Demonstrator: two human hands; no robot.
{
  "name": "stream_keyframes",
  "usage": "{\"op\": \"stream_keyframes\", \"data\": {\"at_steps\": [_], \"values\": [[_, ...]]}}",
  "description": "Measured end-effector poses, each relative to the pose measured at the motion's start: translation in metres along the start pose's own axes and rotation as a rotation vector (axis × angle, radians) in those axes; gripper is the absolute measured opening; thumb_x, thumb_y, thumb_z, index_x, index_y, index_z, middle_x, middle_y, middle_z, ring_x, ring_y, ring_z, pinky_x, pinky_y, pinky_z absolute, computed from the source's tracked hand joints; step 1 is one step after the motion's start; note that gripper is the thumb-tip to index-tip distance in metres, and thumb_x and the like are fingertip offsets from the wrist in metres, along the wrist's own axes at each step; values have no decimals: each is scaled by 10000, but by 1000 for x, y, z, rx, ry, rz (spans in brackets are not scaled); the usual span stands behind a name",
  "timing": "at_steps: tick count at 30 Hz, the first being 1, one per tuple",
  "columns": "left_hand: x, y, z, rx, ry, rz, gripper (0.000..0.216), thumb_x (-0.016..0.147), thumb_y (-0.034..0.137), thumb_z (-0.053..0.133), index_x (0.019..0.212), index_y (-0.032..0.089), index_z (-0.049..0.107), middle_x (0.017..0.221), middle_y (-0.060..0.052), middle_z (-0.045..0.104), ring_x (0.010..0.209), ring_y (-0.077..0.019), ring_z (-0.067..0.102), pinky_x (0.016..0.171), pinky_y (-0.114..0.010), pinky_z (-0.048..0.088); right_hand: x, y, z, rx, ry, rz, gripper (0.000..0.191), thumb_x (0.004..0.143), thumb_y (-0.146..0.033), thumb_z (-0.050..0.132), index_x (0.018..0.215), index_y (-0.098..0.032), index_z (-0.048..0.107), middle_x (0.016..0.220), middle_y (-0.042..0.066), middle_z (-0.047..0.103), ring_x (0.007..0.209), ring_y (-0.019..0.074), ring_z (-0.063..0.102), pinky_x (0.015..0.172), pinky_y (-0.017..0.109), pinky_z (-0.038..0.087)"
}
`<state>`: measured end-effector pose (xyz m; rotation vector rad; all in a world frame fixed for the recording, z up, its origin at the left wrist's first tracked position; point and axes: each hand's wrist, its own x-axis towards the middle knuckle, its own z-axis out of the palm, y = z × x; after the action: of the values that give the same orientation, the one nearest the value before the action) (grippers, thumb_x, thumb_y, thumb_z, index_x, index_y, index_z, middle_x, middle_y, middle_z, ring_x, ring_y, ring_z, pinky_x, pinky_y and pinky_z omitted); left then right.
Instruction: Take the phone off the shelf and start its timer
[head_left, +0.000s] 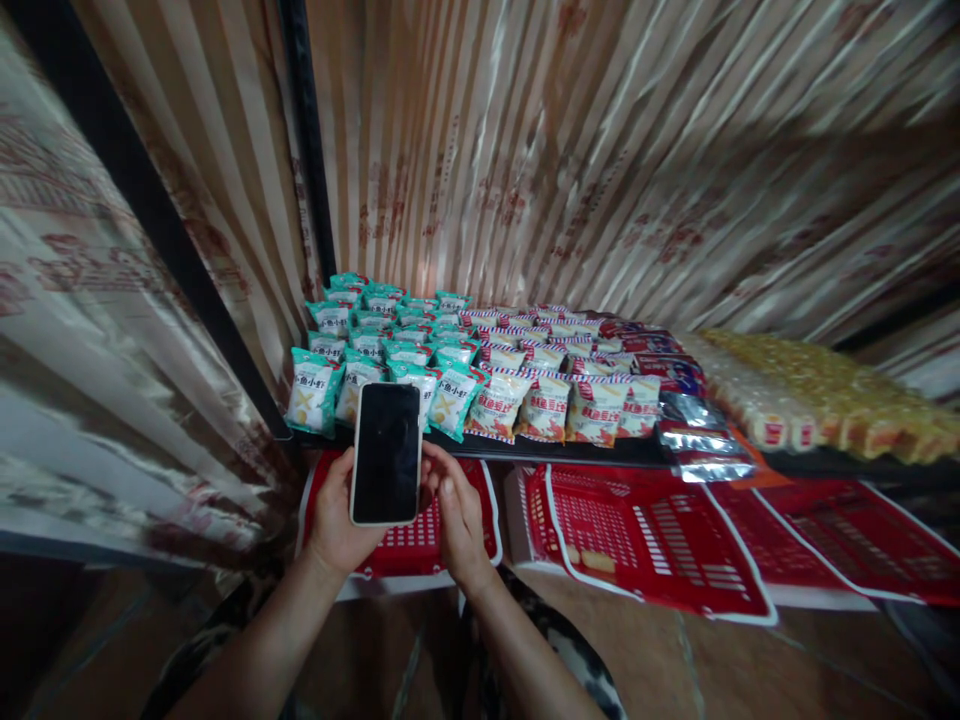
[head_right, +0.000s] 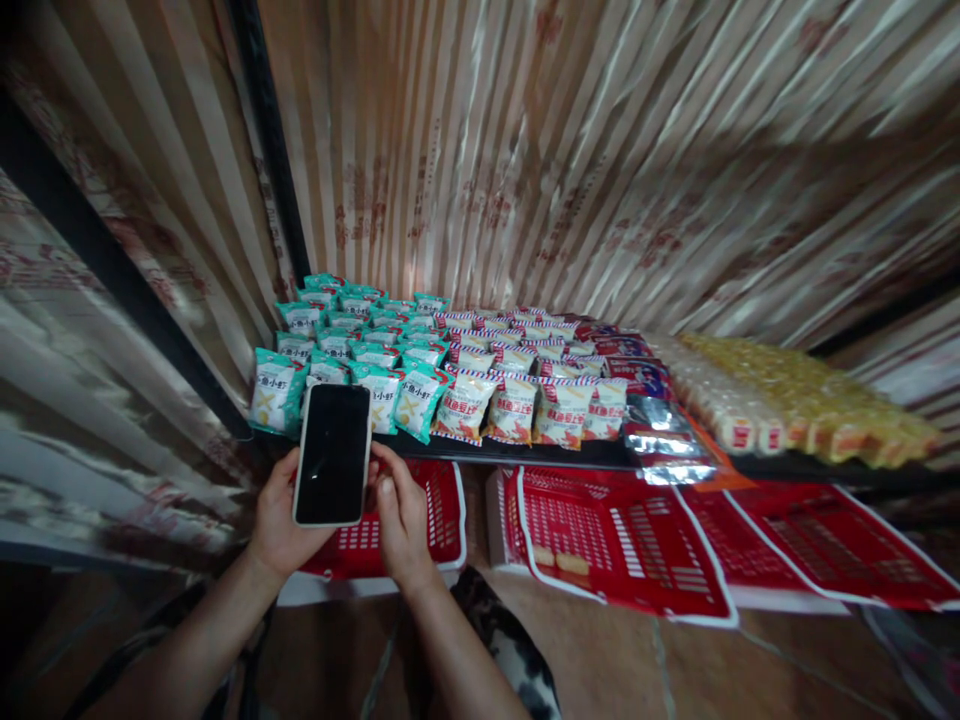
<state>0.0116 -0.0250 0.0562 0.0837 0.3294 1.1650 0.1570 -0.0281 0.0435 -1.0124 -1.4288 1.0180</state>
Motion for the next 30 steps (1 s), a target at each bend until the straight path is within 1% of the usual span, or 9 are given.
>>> {"op": "stream_keyframes", "data": {"at_steps": [3, 6, 8, 15, 17, 20, 23, 27, 30], "values": [[0, -3, -2, 2, -53, -19, 432, 885, 377, 392, 1017, 96, 694, 999, -132, 710, 1015, -278, 628, 1009, -461, 370, -4, 0, -2, 7, 14, 1, 432, 904, -467, 375, 1206, -203, 536, 1072, 53, 629, 978, 174, 588, 847, 276, 461], [-1, -7, -3, 3, -76, -22, 435, 890, 379, 387, 1028, 101, 691, 1024, -123, 703, 1019, -272, 627, 1020, -453, 359, -9, 2, -3, 11, 31, 7, 432, 904, -467, 379, 1205, -199, 536, 986, 41, 646, 870, 154, 601, 776, 257, 469], [-3, -10, -3, 0, -78, -25, 427, 890, 374, 393, 1023, 102, 693, 1027, -119, 703, 1023, -270, 626, 1029, -449, 350, -13, 4, -3, 14, 44, 7, 425, 906, -464, 380, 1200, -200, 538, 971, 39, 643, 842, 148, 597, 758, 256, 467], [-14, -20, -4, -24, -166, -54, 485, 902, 415, 353, 1078, 93, 671, 1076, -144, 682, 1051, -271, 610, 1037, -443, 335, -30, 7, -5, 35, 76, 17, 457, 892, -494, 386, 1213, -201, 528, 1062, 63, 619, 915, 173, 584, 783, 281, 469], [-18, -24, -5, -25, -183, -58, 478, 909, 399, 341, 1076, 97, 672, 1071, -134, 686, 1053, -267, 609, 1039, -436, 334, -36, 6, -6, 63, 82, 24, 458, 887, -500, 393, 1209, -204, 529, 1065, 64, 617, 914, 174, 583, 780, 281, 469], [-25, -32, -8, -25, -189, -54, 449, 908, 375, 352, 1047, 108, 685, 1043, -119, 699, 1033, -262, 620, 1038, -437, 335, -47, 5, -6, 100, 80, 52, 461, 890, -500, 383, 1214, -205, 524, 911, 46, 624, 766, 150, 572, 679, 262, 462], [-33, -38, -15, -17, -163, -42, 450, 902, 389, 365, 1052, 107, 681, 1039, -123, 700, 1017, -265, 628, 1023, -438, 354, -57, 4, -6, 96, 68, 77, 474, 893, -502, 370, 1217, -194, 529, 754, 23, 590, 619, 126, 515, 573, 243, 424], [-39, -43, -30, -18, -160, -58, 481, 895, 420, 358, 1069, 99, 672, 1064, -140, 687, 1008, -278, 631, 991, -451, 389, -67, 1, -3, 76, 36, 114, 475, 897, -503, 366, 1216, -195, 537, 679, 4, 545, 580, 114, 476, 543, 232, 387], [-39, -44, -36, -53, -153, -52, 482, 887, 428, 372, 1071, 97, 670, 1053, -145, 691, 1005, -284, 632, 992, -460, 384, -69, 1, -1, 92, 27, 160, 494, 902, -516, 344, 1213, -185, 538, 634, -14, 498, 564, 105, 453, 533, 223, 366]]}}
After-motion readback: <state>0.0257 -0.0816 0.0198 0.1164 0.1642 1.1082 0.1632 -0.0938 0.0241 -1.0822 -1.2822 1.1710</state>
